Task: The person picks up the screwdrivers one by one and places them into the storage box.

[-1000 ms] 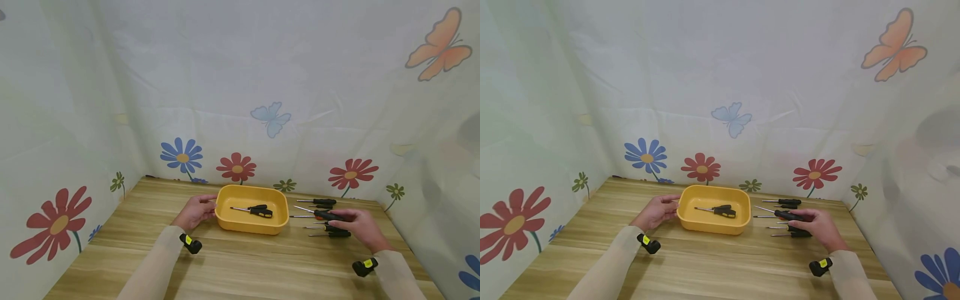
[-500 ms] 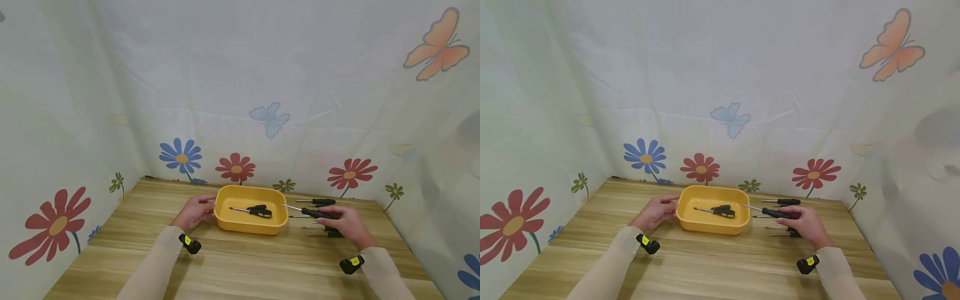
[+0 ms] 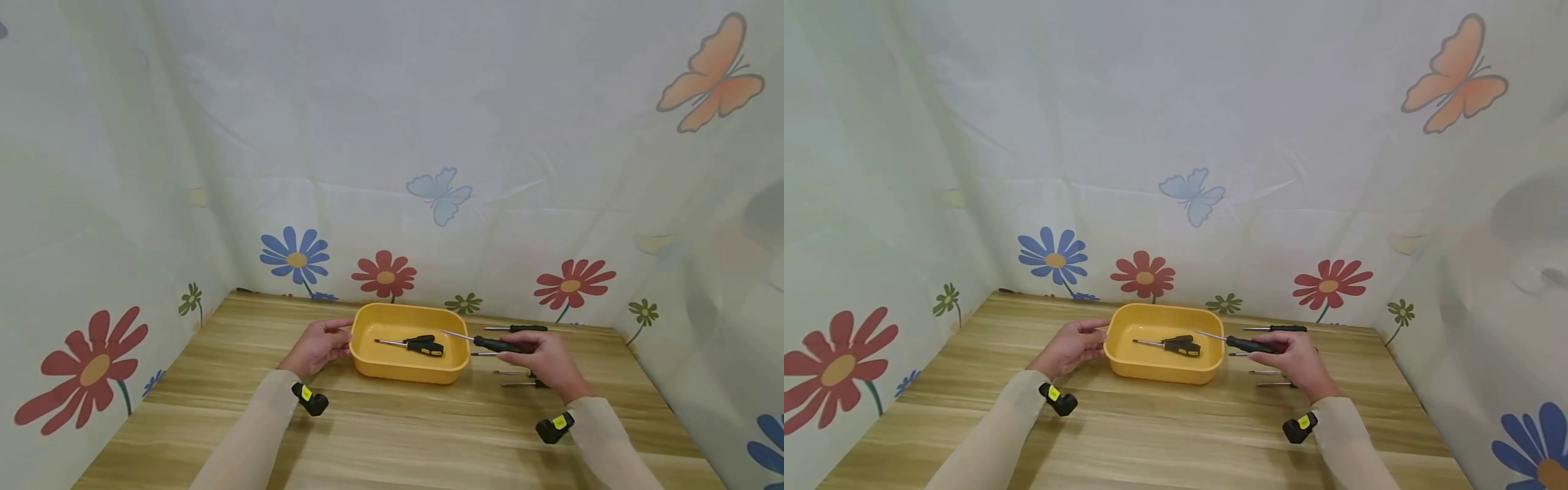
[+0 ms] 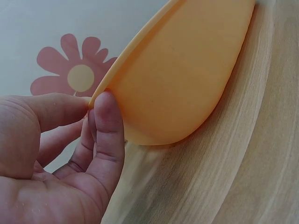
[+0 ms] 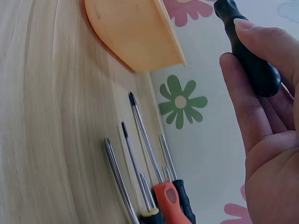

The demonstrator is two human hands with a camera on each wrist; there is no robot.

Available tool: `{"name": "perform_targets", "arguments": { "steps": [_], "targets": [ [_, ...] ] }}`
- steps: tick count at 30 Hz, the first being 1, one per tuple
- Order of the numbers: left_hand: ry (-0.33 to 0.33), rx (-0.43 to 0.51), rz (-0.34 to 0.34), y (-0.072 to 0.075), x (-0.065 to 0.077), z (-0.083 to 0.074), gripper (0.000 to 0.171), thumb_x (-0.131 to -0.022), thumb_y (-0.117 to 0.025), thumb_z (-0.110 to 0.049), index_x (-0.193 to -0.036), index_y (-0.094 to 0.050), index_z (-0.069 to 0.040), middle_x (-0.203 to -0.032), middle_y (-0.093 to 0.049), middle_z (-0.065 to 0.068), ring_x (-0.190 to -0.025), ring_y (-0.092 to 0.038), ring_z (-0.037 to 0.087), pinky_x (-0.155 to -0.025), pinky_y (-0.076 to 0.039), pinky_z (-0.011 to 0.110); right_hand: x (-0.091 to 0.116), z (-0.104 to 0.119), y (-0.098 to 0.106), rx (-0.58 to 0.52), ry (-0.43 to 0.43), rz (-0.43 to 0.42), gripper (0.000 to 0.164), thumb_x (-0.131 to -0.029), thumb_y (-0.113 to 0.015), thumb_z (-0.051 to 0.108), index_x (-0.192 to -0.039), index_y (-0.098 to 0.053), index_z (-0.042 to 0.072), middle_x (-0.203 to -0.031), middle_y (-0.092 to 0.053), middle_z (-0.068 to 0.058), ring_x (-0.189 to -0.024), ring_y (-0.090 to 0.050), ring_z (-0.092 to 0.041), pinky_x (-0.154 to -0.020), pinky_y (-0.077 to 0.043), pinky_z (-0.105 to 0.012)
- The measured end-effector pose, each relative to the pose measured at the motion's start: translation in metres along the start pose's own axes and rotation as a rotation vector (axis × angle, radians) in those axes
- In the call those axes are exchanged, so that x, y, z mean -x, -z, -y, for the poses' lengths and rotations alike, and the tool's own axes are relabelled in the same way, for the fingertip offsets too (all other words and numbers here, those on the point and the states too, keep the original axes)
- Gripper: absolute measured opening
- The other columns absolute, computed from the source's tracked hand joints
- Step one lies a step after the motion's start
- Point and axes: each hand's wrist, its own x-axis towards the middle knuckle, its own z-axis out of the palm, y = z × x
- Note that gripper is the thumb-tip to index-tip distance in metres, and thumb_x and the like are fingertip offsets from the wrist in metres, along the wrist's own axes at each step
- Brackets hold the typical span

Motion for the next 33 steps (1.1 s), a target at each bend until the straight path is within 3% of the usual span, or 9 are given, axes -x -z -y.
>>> {"name": "perform_targets", "arguments": {
  "steps": [16,33],
  "targets": [
    [-0.003,-0.006,0.002,-0.001,0.0,0.001,0.046,-0.097,-0.065,-0.002,-0.142,-0.061,-0.009,-0.11,-0.067,0.018,-0.079,-0.069,0.021,-0.082,-0.064,0.033,-0.013,0.008,-0.026,-0.082,0.003,0.047,0.04,-0.08,-0.087,0.033,-0.115,-0.079,0.015,-0.117,-0.073,-0.013,-0.091,-0.073,-0.019,-0.077,-0.061,-0.023],
    [0.008,-0.005,0.002,0.002,-0.002,0.001,0.045,-0.097,-0.066,-0.003,-0.142,-0.061,-0.009,-0.112,-0.066,0.019,-0.08,-0.069,0.021,-0.084,-0.063,0.034,-0.028,0.018,-0.055,-0.152,0.004,0.047,0.032,-0.081,-0.088,0.02,-0.111,-0.08,0.015,-0.116,-0.076,-0.01,-0.094,-0.074,-0.018,-0.078,-0.063,-0.027]
  ]
}}
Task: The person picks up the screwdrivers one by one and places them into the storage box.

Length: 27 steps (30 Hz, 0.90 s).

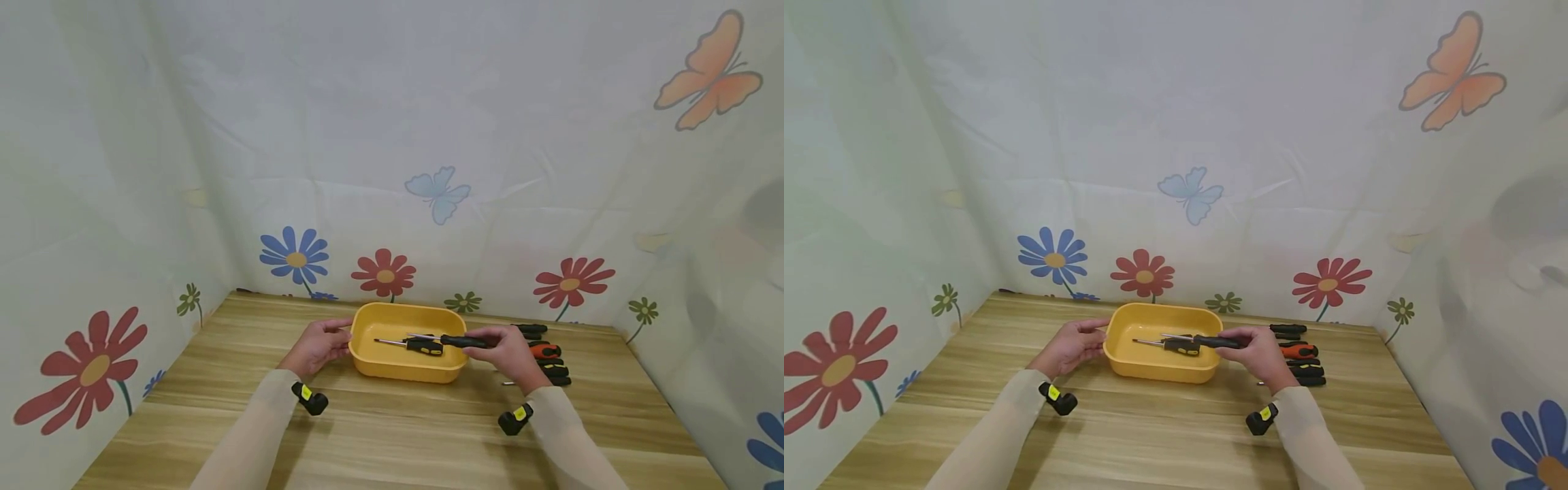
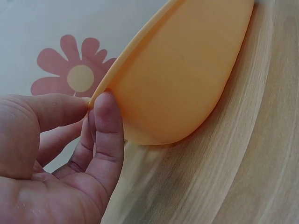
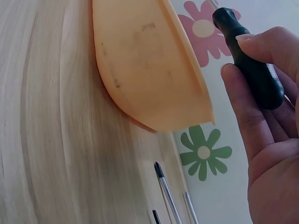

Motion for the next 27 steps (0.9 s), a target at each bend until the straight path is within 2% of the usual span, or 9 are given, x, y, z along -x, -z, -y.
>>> {"name": "perform_targets", "arguments": {
  "steps": [6,14,27],
  "targets": [
    [-0.002,0.001,0.004,0.001,0.0,0.0,0.045,-0.097,-0.066,-0.003,-0.142,-0.061,-0.008,-0.109,-0.067,0.017,-0.08,-0.069,0.021,-0.083,-0.063,0.034,-0.005,0.0,-0.008,0.012,-0.016,-0.015,0.036,-0.079,-0.089,0.025,-0.112,-0.08,0.013,-0.116,-0.076,-0.01,-0.093,-0.073,-0.015,-0.078,-0.063,-0.026],
    [-0.002,-0.009,0.005,-0.001,0.001,-0.001,0.045,-0.097,-0.066,-0.003,-0.142,-0.061,-0.009,-0.112,-0.066,0.02,-0.079,-0.069,0.021,-0.082,-0.063,0.033,-0.012,0.007,-0.016,0.015,-0.045,0.015,0.037,-0.078,-0.09,0.028,-0.112,-0.08,0.017,-0.118,-0.075,-0.008,-0.096,-0.073,-0.018,-0.079,-0.063,-0.03],
    [-0.002,-0.015,0.002,0.0,-0.001,-0.001,0.045,-0.097,-0.066,-0.003,-0.142,-0.061,-0.008,-0.115,-0.065,0.022,-0.08,-0.069,0.021,-0.083,-0.063,0.034,-0.022,0.009,-0.03,0.132,0.019,0.048,0.042,-0.078,-0.09,0.03,-0.114,-0.08,0.011,-0.112,-0.076,-0.007,-0.09,-0.071,-0.015,-0.077,-0.062,-0.029]
  ]
}}
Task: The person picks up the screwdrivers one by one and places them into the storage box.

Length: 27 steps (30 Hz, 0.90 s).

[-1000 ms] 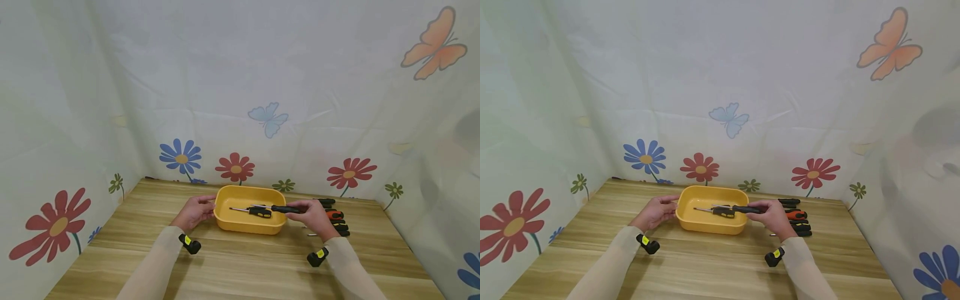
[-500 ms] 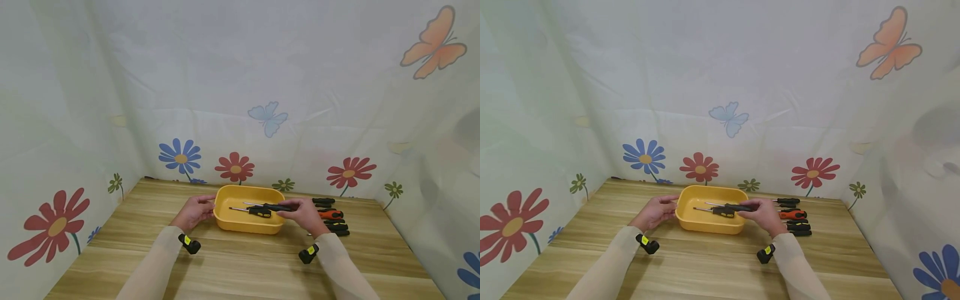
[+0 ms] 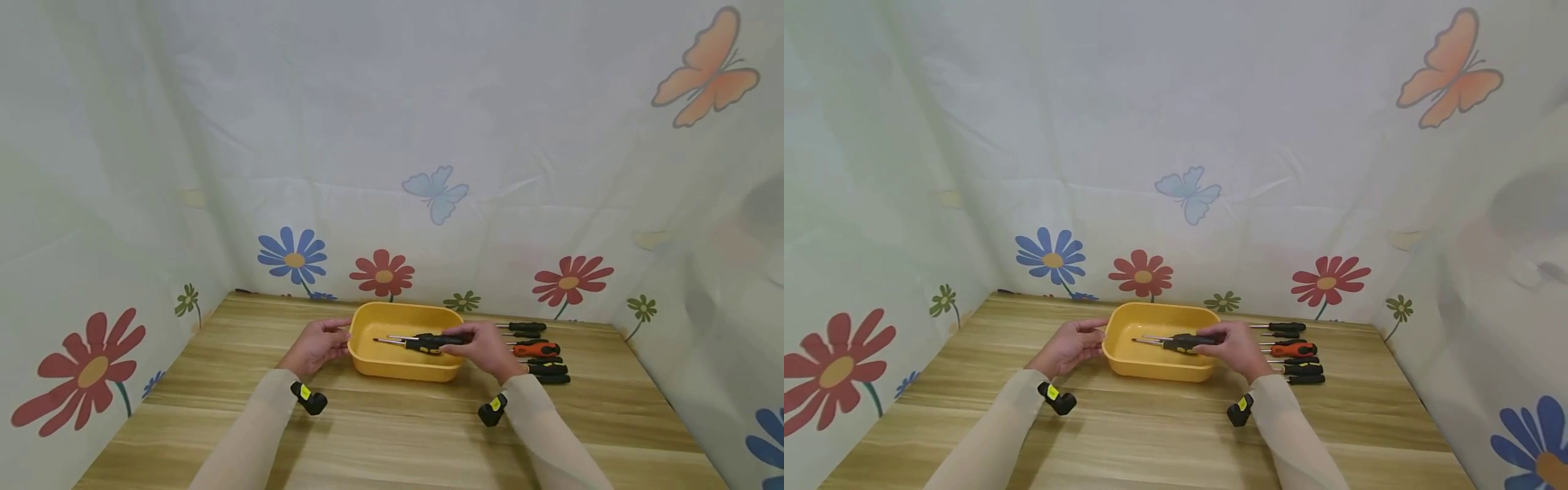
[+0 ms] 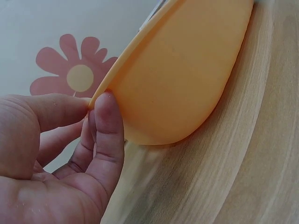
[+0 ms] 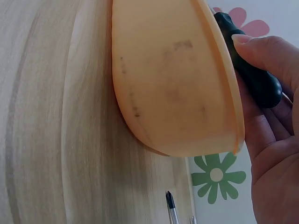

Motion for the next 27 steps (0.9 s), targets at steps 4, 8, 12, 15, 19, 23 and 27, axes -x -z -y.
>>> {"name": "perform_targets", "arguments": {
  "steps": [4,8,12,15,19,23,27],
  "targets": [
    [0.004,0.001,-0.001,0.0,-0.001,0.001,0.046,-0.097,-0.066,-0.002,-0.142,-0.061,-0.008,-0.117,-0.064,0.023,-0.08,-0.069,0.02,-0.083,-0.063,0.033,-0.005,0.001,-0.004,0.066,-0.001,0.012,0.04,-0.077,-0.091,0.032,-0.112,-0.081,0.015,-0.108,-0.076,-0.004,-0.088,-0.069,-0.014,-0.079,-0.062,-0.031],
    [0.002,0.0,-0.003,0.0,-0.001,0.001,0.046,-0.098,-0.065,-0.002,-0.143,-0.06,-0.007,-0.117,-0.064,0.024,-0.079,-0.069,0.02,-0.081,-0.063,0.032,-0.011,0.002,-0.008,0.1,-0.002,0.039,0.036,-0.078,-0.09,0.03,-0.11,-0.082,0.016,-0.107,-0.076,-0.003,-0.088,-0.067,-0.015,-0.08,-0.062,-0.033],
    [-0.006,0.002,-0.001,0.0,-0.001,0.001,0.045,-0.098,-0.064,-0.002,-0.143,-0.06,-0.006,-0.116,-0.064,0.023,-0.079,-0.068,0.02,-0.081,-0.063,0.032,-0.015,0.004,-0.013,0.107,-0.014,0.044,0.031,-0.079,-0.09,0.026,-0.107,-0.082,0.016,-0.105,-0.076,-0.001,-0.089,-0.067,-0.015,-0.081,-0.063,-0.035],
    [-0.009,0.005,0.002,0.0,-0.002,0.002,0.046,-0.098,-0.064,-0.002,-0.143,-0.06,-0.006,-0.116,-0.064,0.023,-0.079,-0.069,0.02,-0.082,-0.063,0.033,-0.017,0.009,-0.015,0.111,-0.031,0.042,0.029,-0.078,-0.09,0.024,-0.105,-0.083,0.018,-0.104,-0.077,0.0,-0.089,-0.068,-0.016,-0.08,-0.063,-0.036],
    [-0.01,0.008,0.006,0.001,-0.002,0.002,0.046,-0.098,-0.065,-0.002,-0.143,-0.059,-0.005,-0.112,-0.065,0.021,-0.077,-0.069,0.019,-0.078,-0.063,0.031,-0.02,0.012,-0.018,0.154,-0.021,0.053,0.029,-0.077,-0.091,0.024,-0.105,-0.083,0.018,-0.104,-0.078,-0.001,-0.089,-0.069,-0.015,-0.079,-0.062,-0.035],
    [-0.003,0.015,0.003,0.001,-0.002,0.003,0.046,-0.097,-0.066,-0.002,-0.143,-0.059,-0.005,-0.11,-0.065,0.02,-0.076,-0.069,0.018,-0.076,-0.063,0.029,-0.024,0.014,-0.02,0.217,0.005,0.056,0.031,-0.077,-0.091,0.024,-0.106,-0.083,0.015,-0.104,-0.079,0.0,-0.091,-0.068,-0.014,-0.08,-0.06,-0.036],
    [-0.001,0.013,-0.002,0.001,-0.002,0.003,0.046,-0.097,-0.066,-0.003,-0.142,-0.06,-0.005,-0.11,-0.065,0.02,-0.077,-0.07,0.019,-0.08,-0.064,0.032,-0.028,0.017,-0.022,0.255,0.011,0.049,0.031,-0.076,-0.091,0.025,-0.105,-0.083,0.017,-0.103,-0.079,0.002,-0.093,-0.068,-0.015,-0.082,-0.059,-0.038]
  ]
}}
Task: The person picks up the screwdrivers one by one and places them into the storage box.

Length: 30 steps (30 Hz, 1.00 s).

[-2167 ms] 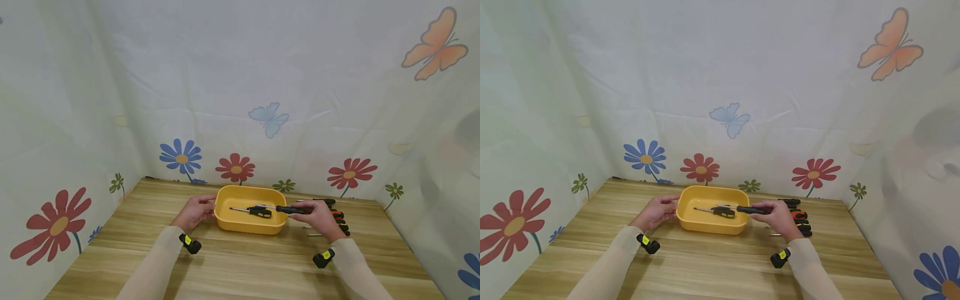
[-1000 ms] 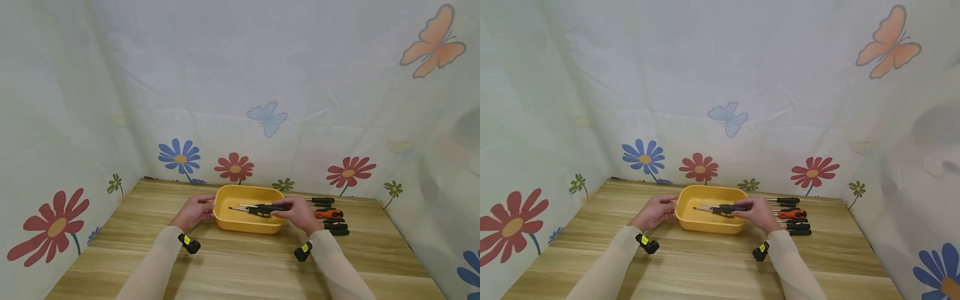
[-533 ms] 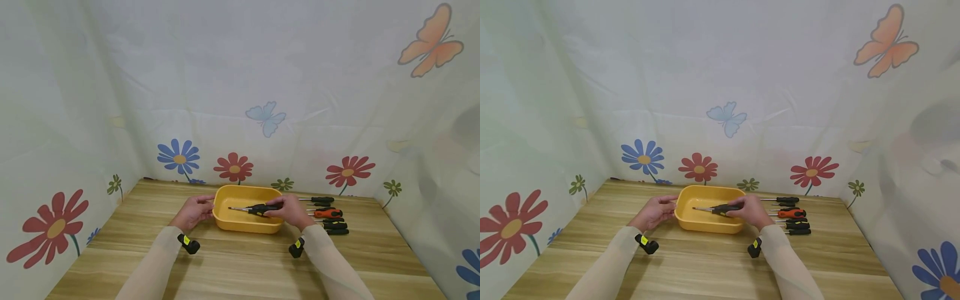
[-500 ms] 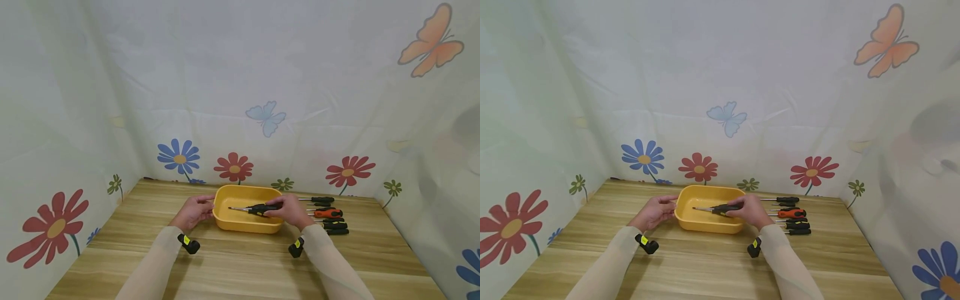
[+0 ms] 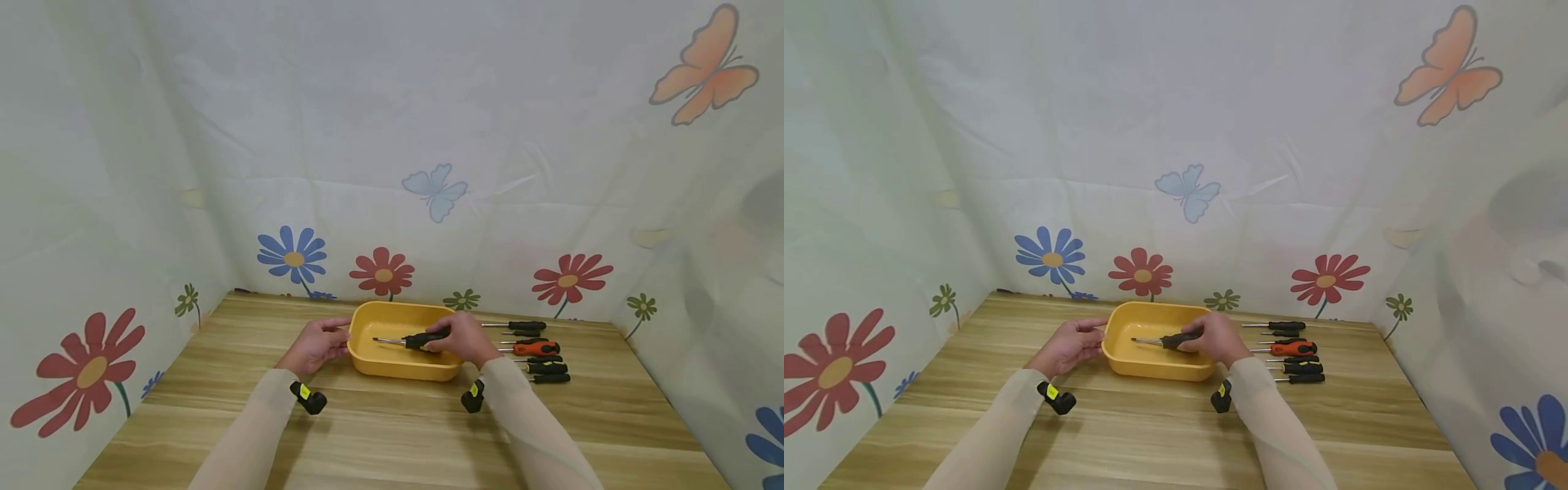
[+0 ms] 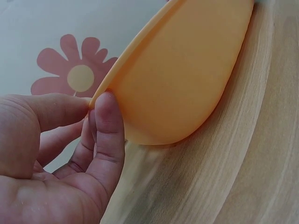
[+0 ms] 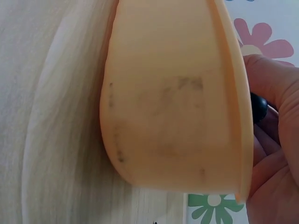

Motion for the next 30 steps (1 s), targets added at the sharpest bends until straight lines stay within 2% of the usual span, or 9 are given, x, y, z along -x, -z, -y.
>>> {"name": "perform_targets", "arguments": {
  "steps": [9,19,30],
  "targets": [
    [0.002,0.002,0.005,0.001,-0.002,-0.001,0.046,-0.097,-0.065,-0.002,-0.142,-0.06,-0.005,-0.108,-0.064,0.018,-0.079,-0.07,0.02,-0.081,-0.064,0.034,-0.008,0.002,-0.004,0.034,-0.02,0.028,0.031,-0.076,-0.092,0.027,-0.104,-0.083,0.017,-0.103,-0.078,0.002,-0.093,-0.067,-0.015,-0.085,-0.058,-0.037],
    [0.013,-0.011,0.001,0.0,-0.002,-0.002,0.045,-0.097,-0.066,-0.003,-0.142,-0.061,-0.007,-0.11,-0.065,0.018,-0.08,-0.07,0.021,-0.084,-0.063,0.035,-0.014,0.007,-0.009,0.07,-0.051,0.071,0.025,-0.075,-0.092,0.021,-0.098,-0.083,0.016,-0.098,-0.077,0.002,-0.091,-0.065,-0.015,-0.089,-0.059,-0.04],
    [0.014,-0.004,-0.002,0.0,-0.003,0.0,0.044,-0.097,-0.065,-0.002,-0.141,-0.061,-0.007,-0.108,-0.065,0.016,-0.079,-0.07,0.021,-0.083,-0.064,0.036,-0.019,0.01,-0.011,0.064,-0.037,0.127,0.022,-0.073,-0.093,0.018,-0.092,-0.082,0.014,-0.093,-0.075,0.003,-0.087,-0.063,-0.016,-0.088,-0.058,-0.04]
  ]
}}
